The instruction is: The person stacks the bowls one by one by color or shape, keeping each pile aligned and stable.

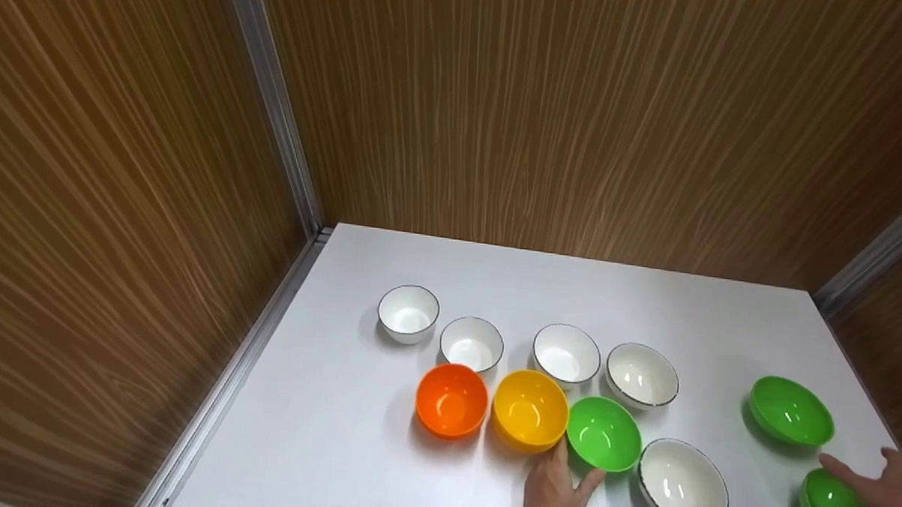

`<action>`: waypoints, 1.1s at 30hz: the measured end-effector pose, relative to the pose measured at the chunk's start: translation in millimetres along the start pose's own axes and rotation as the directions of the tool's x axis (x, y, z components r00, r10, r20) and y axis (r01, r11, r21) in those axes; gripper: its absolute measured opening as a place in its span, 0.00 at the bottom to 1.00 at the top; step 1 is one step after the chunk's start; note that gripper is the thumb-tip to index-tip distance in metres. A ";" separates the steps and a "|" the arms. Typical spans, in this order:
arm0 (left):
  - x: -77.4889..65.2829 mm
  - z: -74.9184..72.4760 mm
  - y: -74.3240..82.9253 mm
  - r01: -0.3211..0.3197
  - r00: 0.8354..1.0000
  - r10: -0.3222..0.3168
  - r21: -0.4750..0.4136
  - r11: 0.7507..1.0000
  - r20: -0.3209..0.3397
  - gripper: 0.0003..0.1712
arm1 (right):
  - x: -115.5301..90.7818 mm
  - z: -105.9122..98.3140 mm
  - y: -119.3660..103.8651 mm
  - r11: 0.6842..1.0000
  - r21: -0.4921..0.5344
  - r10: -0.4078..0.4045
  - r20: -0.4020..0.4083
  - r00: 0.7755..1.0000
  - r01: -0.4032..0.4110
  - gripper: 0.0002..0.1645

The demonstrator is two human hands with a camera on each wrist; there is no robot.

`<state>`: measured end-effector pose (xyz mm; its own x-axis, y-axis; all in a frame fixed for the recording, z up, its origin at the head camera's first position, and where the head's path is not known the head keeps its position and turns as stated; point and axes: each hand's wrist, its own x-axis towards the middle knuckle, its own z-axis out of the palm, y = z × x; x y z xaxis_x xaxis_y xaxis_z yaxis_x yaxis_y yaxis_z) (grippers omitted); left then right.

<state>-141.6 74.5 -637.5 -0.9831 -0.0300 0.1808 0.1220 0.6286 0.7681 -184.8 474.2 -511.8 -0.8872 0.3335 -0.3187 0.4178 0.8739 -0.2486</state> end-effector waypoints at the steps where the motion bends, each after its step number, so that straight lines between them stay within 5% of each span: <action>1: -0.5 0.2 0.3 0.004 1.000 -0.004 0.004 1.000 -0.002 0.47 | -0.7 2.9 2.5 1.000 -0.025 0.005 0.018 1.000 -0.005 0.68; 6: 0.4 -1.2 1.1 0.028 1.000 -0.028 0.002 1.000 0.002 0.47 | -0.1 18.7 4.4 0.995 -0.090 -0.044 0.075 0.996 0.051 0.70; 13: 3.1 -0.5 0.2 -0.005 1.000 0.005 0.003 1.000 -0.024 0.47 | 3.1 33.8 4.3 0.991 -0.046 -0.123 0.107 0.987 0.128 0.72; 33: 1.3 2.3 1.2 0.015 1.000 -0.015 -0.030 0.999 0.001 0.47 | -12.5 43.5 1.5 1.000 -0.010 -0.015 0.091 0.996 0.016 0.81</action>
<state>-143.0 77.0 -637.8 -0.9850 -0.0389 0.1683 0.1109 0.6044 0.7889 -164.6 456.0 -548.0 -0.8720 0.2863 -0.3970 0.4011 0.8828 -0.2444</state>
